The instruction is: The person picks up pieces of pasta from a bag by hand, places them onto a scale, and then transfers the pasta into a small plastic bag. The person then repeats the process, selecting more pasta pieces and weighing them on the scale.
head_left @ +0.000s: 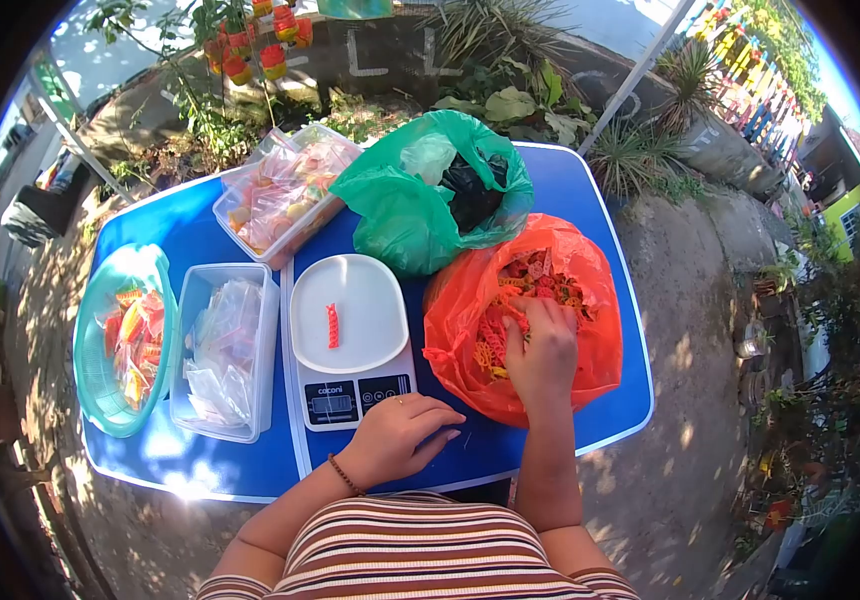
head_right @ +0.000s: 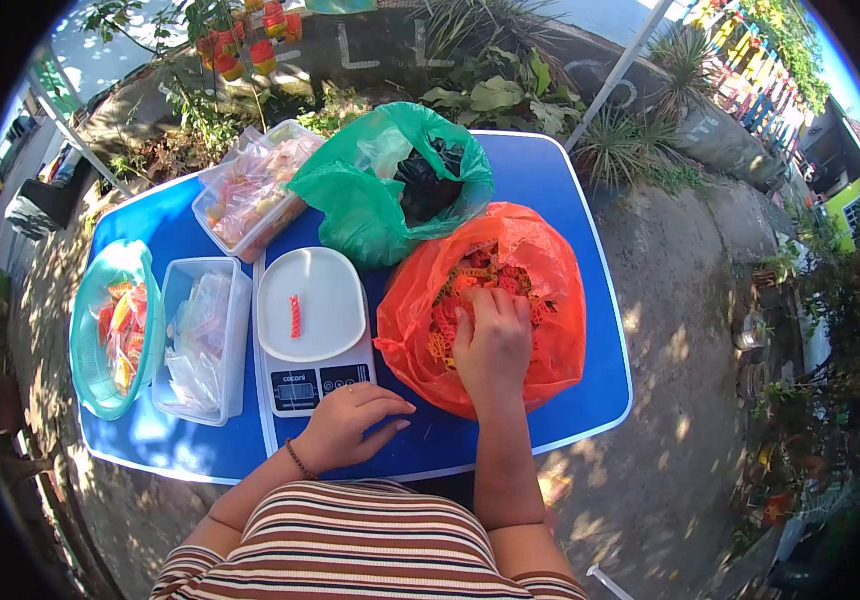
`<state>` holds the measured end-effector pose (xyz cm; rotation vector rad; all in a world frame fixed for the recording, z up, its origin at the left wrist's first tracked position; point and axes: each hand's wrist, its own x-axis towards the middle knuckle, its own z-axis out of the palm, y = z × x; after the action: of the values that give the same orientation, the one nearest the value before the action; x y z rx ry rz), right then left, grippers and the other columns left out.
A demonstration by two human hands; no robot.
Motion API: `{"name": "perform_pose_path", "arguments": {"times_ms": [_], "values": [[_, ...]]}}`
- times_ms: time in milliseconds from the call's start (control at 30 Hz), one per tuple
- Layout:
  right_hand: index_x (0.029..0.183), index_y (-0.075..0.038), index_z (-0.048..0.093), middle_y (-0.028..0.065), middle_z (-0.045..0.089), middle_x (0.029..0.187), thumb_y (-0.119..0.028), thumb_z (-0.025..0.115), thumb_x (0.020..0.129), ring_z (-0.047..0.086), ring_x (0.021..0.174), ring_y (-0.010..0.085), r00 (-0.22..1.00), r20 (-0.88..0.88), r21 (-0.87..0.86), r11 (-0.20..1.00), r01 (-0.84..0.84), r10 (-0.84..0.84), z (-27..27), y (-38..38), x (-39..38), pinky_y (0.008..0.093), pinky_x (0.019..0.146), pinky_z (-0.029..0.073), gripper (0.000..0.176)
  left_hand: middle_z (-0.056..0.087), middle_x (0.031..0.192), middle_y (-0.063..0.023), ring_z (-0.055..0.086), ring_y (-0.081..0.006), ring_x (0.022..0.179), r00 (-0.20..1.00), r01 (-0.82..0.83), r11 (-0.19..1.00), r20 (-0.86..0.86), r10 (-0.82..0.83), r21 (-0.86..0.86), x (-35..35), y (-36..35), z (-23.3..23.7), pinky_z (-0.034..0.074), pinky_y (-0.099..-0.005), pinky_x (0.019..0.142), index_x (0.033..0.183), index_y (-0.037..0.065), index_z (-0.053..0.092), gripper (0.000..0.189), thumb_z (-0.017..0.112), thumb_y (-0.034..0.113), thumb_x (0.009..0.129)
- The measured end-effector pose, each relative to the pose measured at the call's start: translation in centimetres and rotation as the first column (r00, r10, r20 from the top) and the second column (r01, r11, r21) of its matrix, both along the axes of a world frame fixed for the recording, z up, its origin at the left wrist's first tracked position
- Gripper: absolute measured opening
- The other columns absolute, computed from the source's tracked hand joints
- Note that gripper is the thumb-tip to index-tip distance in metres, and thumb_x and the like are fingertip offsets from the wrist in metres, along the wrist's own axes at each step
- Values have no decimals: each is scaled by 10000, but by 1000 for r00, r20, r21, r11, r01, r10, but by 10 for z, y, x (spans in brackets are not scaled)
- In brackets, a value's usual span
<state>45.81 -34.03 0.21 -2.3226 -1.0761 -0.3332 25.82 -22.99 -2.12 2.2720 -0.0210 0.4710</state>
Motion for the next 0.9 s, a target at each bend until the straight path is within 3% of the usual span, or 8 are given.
{"name": "perform_pose_path", "arguments": {"times_ms": [100,200,500,667,800,900], "values": [[1071,-38,689,129,681,1068,-102,710,851,601,986,360,997,39,-120,991,-63,68,-3,18,3,444,853,515,229,746,1013,-61,719,-243,903,1000,-10,1000,5,10,-5,-2,0,2,569,-361,785,1048,110,730,199,782,123,856],[1071,-36,691,139,698,1047,-122,704,840,625,991,373,999,12,-204,979,-28,31,-14,39,6,459,839,528,247,745,1012,-62,717,-246,898,1000,-23,1000,16,23,-8,-5,1,3,568,-363,785,1049,110,730,195,779,125,860],[976,-42,661,156,719,869,-101,689,812,684,815,382,989,-75,-197,975,107,-124,-17,38,7,502,750,540,176,744,1008,-59,710,-246,884,999,-15,1000,45,16,-24,-7,0,-4,563,-368,771,1050,110,729,191,775,134,866],[940,-46,654,142,702,865,-70,683,807,665,778,368,986,-135,53,993,103,-95,-10,27,-1,492,735,531,138,742,1006,-57,708,-245,876,999,-12,1000,31,13,-27,-9,2,-5,561,-368,773,1049,112,731,191,776,136,864],[915,-33,640,132,668,857,-22,684,797,642,723,329,997,-35,180,981,74,-69,-7,12,-3,441,674,521,127,740,999,-54,706,-245,870,999,-21,999,30,22,-33,-8,3,-5,561,-368,766,1046,114,732,190,776,138,863],[915,-13,631,123,636,835,29,673,792,629,678,284,982,-179,369,921,126,-62,10,2,-20,388,621,508,136,738,994,-54,707,-245,867,999,-14,999,35,15,-39,-7,3,-4,562,-368,760,1044,115,732,188,776,138,863]]}}
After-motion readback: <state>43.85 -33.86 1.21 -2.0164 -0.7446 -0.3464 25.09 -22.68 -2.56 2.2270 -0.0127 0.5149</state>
